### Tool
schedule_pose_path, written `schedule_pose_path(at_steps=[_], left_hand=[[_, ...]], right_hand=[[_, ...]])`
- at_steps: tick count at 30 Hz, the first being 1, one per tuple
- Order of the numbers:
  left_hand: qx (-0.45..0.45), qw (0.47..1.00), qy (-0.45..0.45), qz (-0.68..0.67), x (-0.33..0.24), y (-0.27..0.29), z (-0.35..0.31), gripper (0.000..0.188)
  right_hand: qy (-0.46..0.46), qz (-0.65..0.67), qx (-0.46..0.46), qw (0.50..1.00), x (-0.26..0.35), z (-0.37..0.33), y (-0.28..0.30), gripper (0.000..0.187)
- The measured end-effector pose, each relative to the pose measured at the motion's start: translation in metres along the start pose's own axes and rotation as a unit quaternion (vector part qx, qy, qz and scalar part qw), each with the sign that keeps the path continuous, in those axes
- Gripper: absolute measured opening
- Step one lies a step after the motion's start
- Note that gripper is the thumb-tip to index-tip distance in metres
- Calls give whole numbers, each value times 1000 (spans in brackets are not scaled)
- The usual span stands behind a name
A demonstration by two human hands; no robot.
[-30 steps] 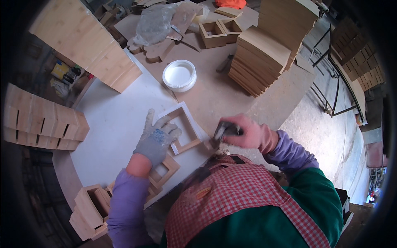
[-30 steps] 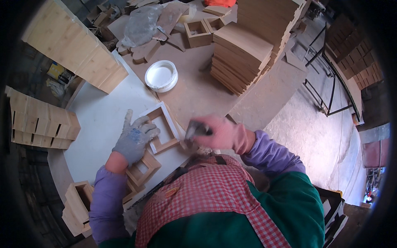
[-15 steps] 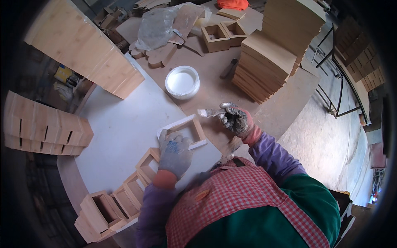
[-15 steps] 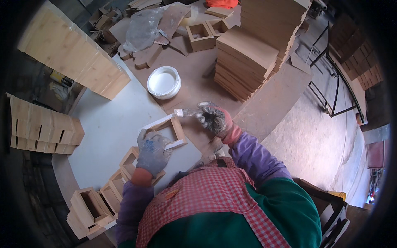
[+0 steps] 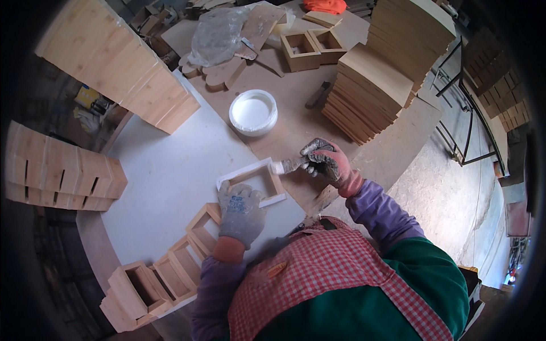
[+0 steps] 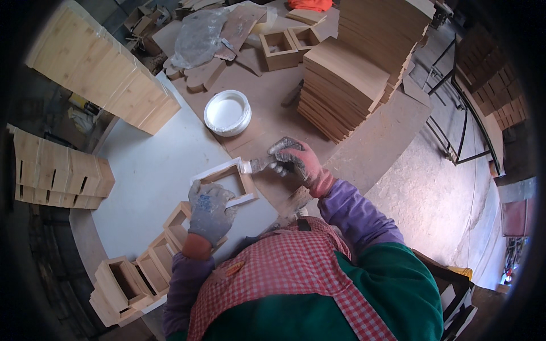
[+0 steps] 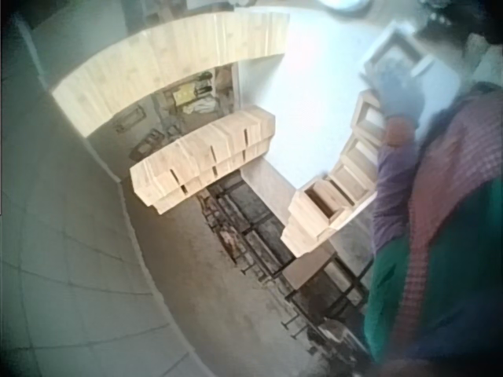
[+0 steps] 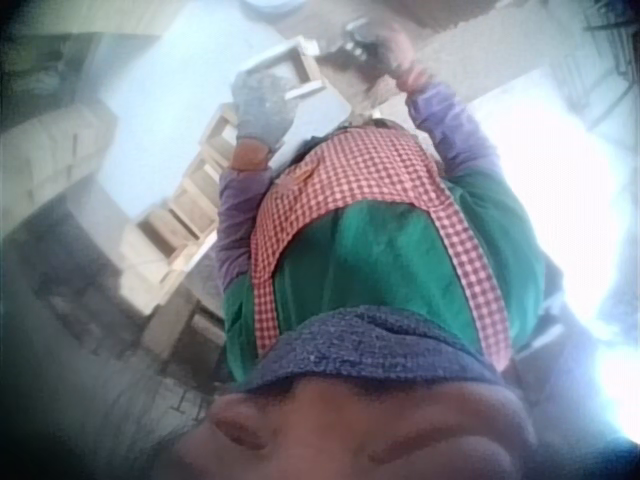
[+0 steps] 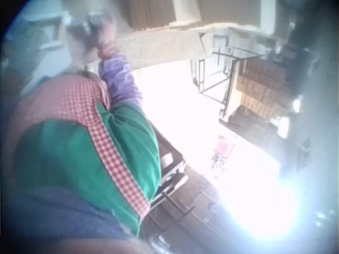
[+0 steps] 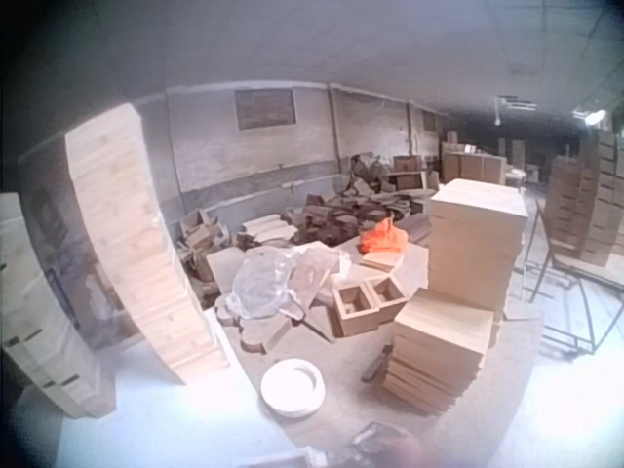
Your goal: The person assembles small wooden boxes by applying glue to the edges of pre-cut wooden pieces and joining them together. They handle multiple box frames, apply glue with a brush, and stack completed units on the worktable.
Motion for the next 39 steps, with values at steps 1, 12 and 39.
schedule_pose_path(at_steps=[1,12,39], left_hand=[[-8,1000,1,6,0,1,0,23],[21,999,19,28,-1,-3,0,25],[8,1000,22,14,1,-4,-1,25]], right_hand=[[0,-57,37,998,8,-3,-7,17],[25,-292,-23,956,52,12,-45,27],[-35,-462,34,886,55,-28,-72,25]])
Point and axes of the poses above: each hand's wrist, its own z-axis towards the middle knuckle, its own y-axis out of the back of the hand, x = y × z, the point moved 8 cm from there along z, towards the middle knuckle, and after that the axes turned 6 degrees about x, right-handed, at the moved point
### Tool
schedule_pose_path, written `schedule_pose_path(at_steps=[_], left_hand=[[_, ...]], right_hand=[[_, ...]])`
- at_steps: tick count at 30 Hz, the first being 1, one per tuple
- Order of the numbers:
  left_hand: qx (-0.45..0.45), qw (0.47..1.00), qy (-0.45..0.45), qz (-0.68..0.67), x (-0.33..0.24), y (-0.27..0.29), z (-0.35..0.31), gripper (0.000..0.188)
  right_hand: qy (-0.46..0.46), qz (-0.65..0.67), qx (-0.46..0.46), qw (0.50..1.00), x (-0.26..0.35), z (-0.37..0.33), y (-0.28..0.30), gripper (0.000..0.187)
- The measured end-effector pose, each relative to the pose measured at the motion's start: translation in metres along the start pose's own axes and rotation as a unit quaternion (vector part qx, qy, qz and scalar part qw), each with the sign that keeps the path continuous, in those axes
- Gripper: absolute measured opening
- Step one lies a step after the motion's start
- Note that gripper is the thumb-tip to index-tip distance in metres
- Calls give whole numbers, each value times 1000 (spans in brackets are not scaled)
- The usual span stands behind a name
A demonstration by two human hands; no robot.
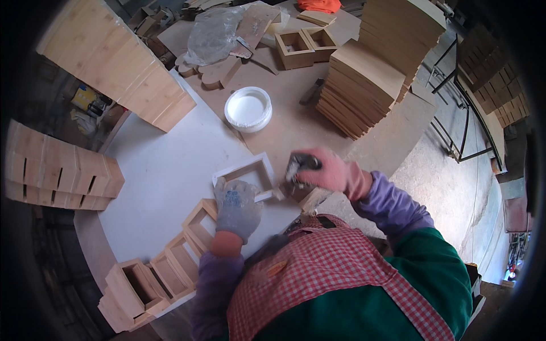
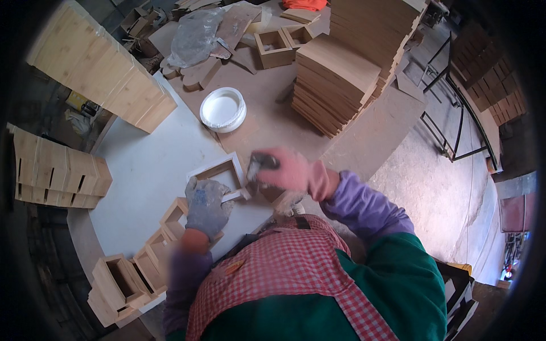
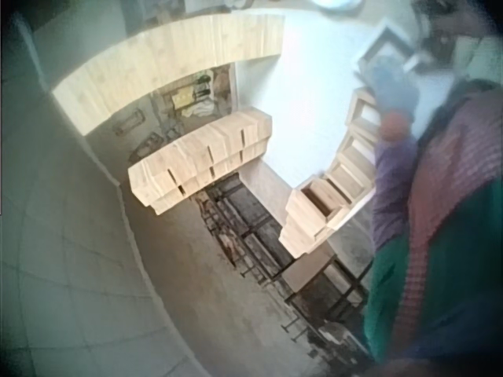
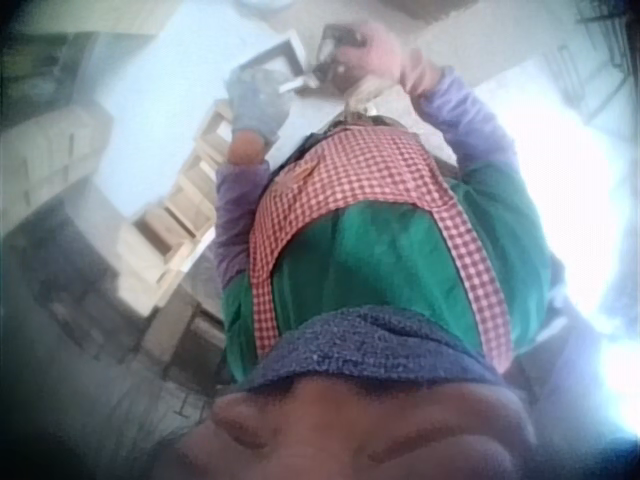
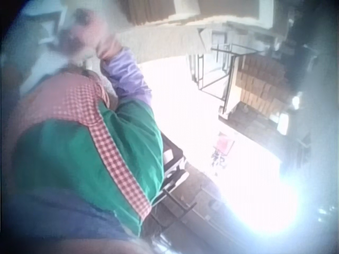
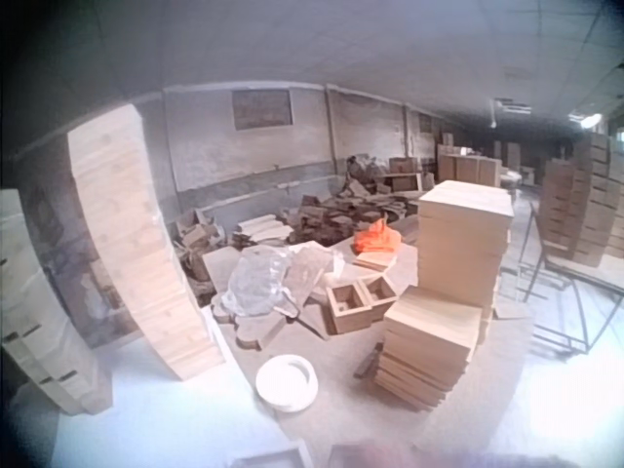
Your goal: The person assembles small wooden boxes by applying glue to the edges of pre-cut wooden pieces and joining them together. They handle multiple box frames, apply glue with a brush, and stack completed units on the worktable.
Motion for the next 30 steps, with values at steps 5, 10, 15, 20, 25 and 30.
schedule_pose_path(at_steps=[5,10,15,20,25,30], left_hand=[[-37,999,-8,4,-1,3,0,24],[-42,999,-6,4,-2,6,0,23],[-40,999,-3,-14,-2,8,0,23],[-43,999,-6,-14,-2,6,0,23],[-25,999,-9,-20,0,5,0,23],[-57,998,-16,-4,-5,10,0,23]], right_hand=[[-30,209,34,977,-22,76,19,22],[15,391,-35,919,-60,98,31,17],[12,588,-14,809,-104,62,-5,22],[0,547,-39,836,-123,52,-30,21],[-23,542,-77,836,-116,52,-7,18],[32,485,-70,871,-88,47,10,15]])
Point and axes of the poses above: each hand's wrist, its own z-axis towards the middle knuckle, its own y-axis out of the back of the hand, x = y × z, the point moved 8 cm from there along z, towards the middle knuckle, and after that the axes turned 6 degrees about x, right-handed, at the moved point
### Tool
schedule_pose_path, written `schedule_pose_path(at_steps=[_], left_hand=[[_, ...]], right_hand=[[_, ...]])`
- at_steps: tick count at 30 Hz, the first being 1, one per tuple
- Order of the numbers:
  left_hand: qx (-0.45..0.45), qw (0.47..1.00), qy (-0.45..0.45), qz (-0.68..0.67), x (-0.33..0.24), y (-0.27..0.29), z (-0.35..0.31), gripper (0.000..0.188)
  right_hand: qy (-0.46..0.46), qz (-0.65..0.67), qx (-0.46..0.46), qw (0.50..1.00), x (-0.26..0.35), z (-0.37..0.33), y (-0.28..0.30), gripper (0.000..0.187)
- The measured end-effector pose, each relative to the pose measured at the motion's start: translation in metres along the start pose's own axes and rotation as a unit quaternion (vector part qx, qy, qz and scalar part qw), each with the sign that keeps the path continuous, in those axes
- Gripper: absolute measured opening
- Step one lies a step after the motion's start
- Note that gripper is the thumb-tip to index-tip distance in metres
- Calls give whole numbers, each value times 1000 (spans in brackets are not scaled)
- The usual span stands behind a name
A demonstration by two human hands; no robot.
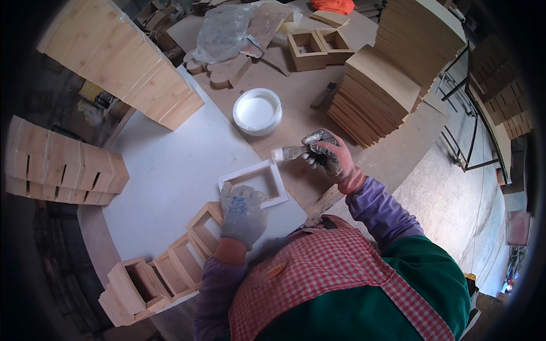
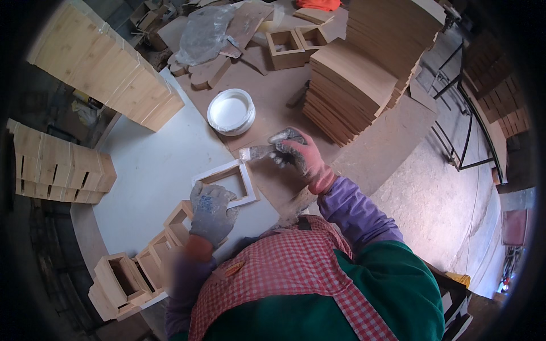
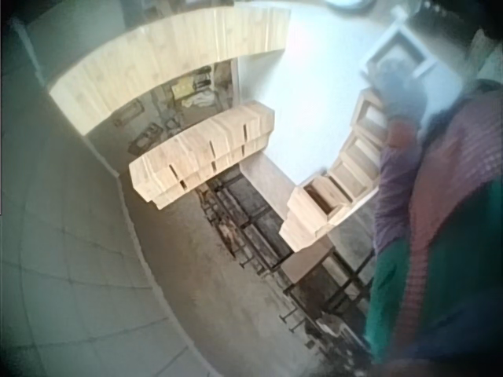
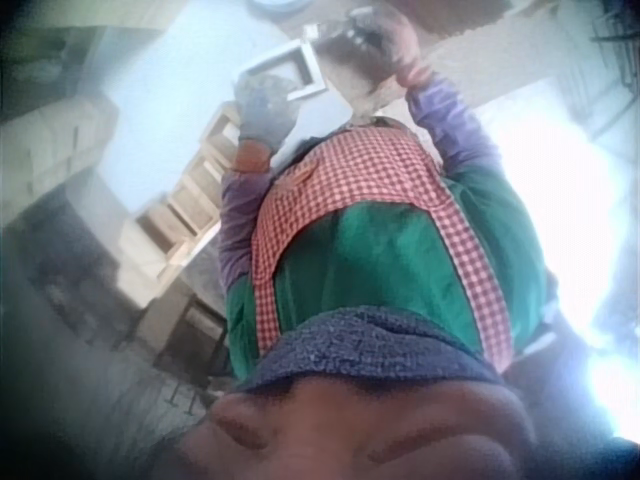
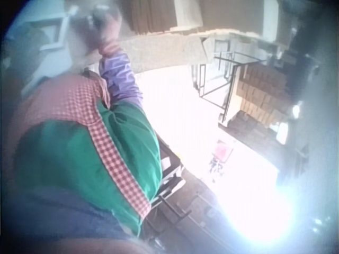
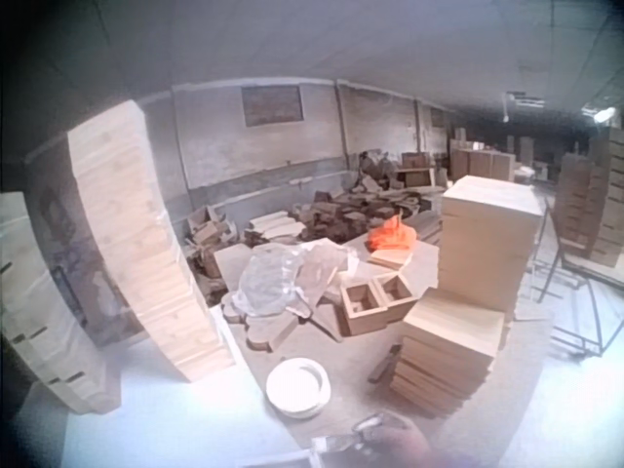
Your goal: The person assembles small wooden boxes by applying glue to the edges of pre-cut wooden pieces and joining them together. They handle multiple box frames, apply glue with a brush, and stack completed units on the worktable.
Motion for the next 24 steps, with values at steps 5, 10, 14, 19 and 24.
schedule_pose_path(at_steps=[5,10,14,19,24], left_hand=[[21,1000,8,2,1,-3,0,24],[20,1000,7,6,3,-4,0,25],[27,999,12,19,3,-7,0,26],[23,999,10,30,4,-7,-1,28],[25,1000,8,5,3,-6,0,28]], right_hand=[[34,-156,32,987,17,3,-21,15],[45,-98,64,992,32,-1,-34,17],[14,-220,34,975,30,-11,-36,18],[38,-178,99,978,28,-48,-38,20],[4,-248,109,963,12,-71,-27,22]])
Point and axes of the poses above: each hand's wrist, its own z-axis towards the middle knuckle, its own y-axis out of the back of the hand, x = y × z, the point moved 8 cm from there along z, towards the middle knuckle, and after that the axes turned 6 degrees about x, right-handed, at the moved point
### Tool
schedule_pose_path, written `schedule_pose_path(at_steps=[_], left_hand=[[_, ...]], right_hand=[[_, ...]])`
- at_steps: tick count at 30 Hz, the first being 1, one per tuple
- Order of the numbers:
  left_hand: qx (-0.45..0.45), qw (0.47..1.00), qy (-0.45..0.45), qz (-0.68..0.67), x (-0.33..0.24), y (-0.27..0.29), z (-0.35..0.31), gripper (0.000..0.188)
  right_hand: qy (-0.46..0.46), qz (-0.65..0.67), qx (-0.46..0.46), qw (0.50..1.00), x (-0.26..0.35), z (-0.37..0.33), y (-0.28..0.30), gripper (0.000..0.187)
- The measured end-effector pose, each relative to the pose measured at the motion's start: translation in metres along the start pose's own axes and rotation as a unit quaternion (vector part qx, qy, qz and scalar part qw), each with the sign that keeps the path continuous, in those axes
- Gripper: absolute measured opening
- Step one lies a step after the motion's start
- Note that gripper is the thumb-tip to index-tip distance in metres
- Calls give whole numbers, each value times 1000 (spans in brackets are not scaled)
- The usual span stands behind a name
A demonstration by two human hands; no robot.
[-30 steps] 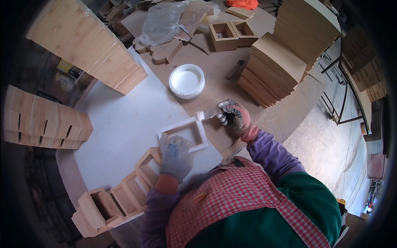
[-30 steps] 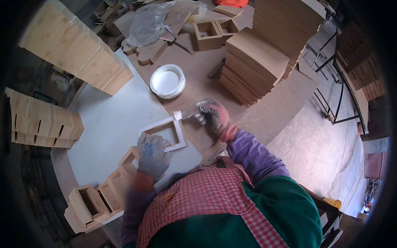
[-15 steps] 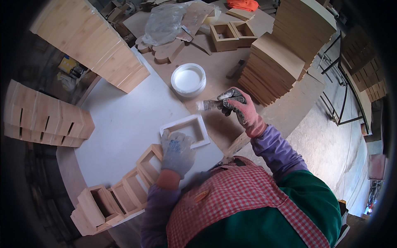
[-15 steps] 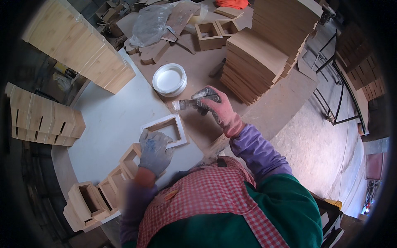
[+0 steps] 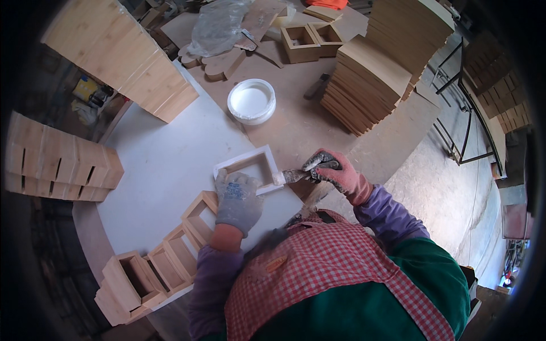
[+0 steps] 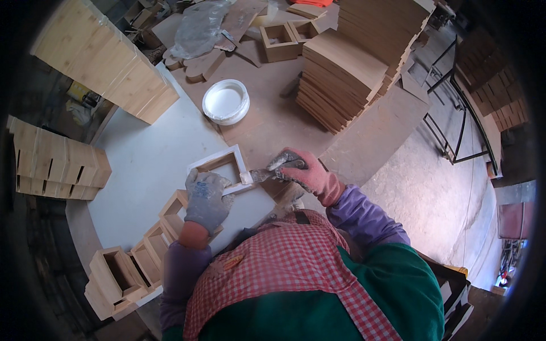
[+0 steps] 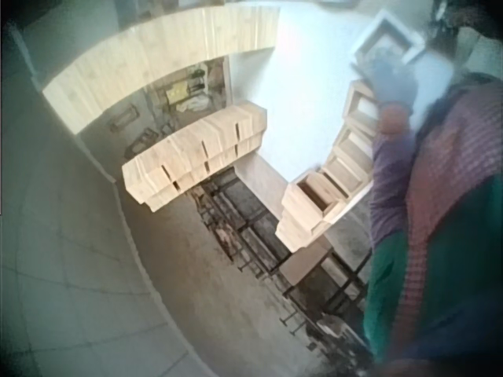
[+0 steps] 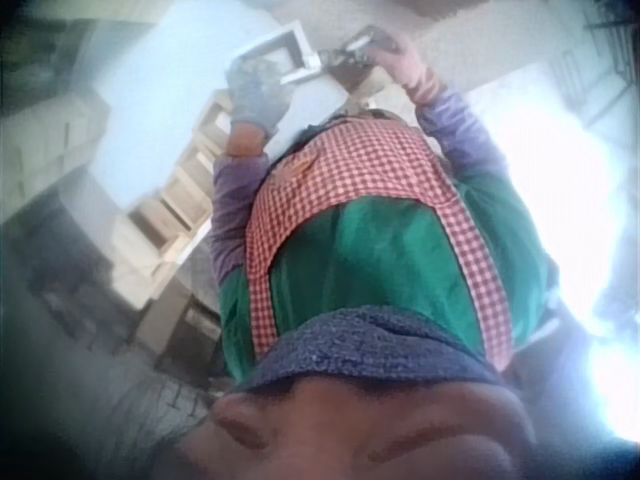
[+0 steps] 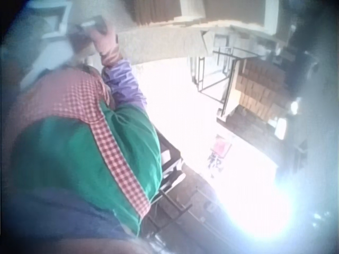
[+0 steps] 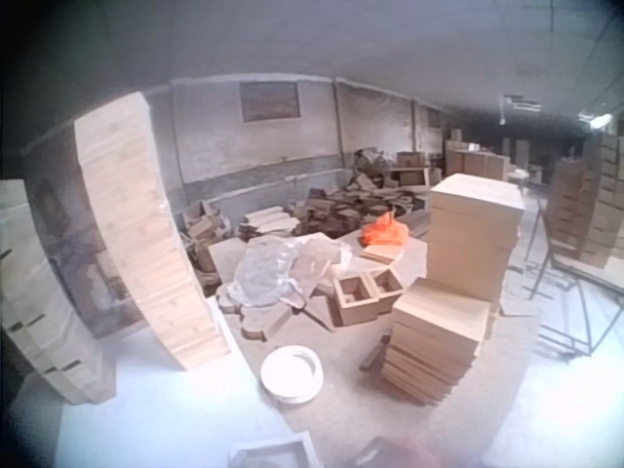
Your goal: The person assembles small wooden boxes by applying glue to the edges of pre-cut wooden pieces and joining them together. They handle multiple box frames, apply glue with a brush, and stack completed units on the worktable.
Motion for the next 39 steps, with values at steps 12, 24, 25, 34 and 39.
schedule_pose_path(at_steps=[12,24,25,34,39], left_hand=[[12,1000,4,-1,1,0,1,25],[39,999,1,2,2,0,3,26],[36,999,3,2,2,0,3,26],[26,1000,-15,-5,1,-1,2,24],[20,1000,-20,6,-5,8,4,20]], right_hand=[[40,109,-62,991,14,54,20,23],[16,239,-137,961,-27,44,36,18],[18,224,-130,966,-23,42,35,19],[18,-12,-73,997,2,53,22,22],[79,107,-122,984,32,52,18,25]])
Point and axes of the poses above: each hand's wrist, its own z-axis towards the middle knuckle, its own y-axis out of the back of the hand, x = y × z, the point moved 8 cm from there along z, towards the middle knuckle, and after that the axes turned 6 degrees about x, right-handed, at the moved point
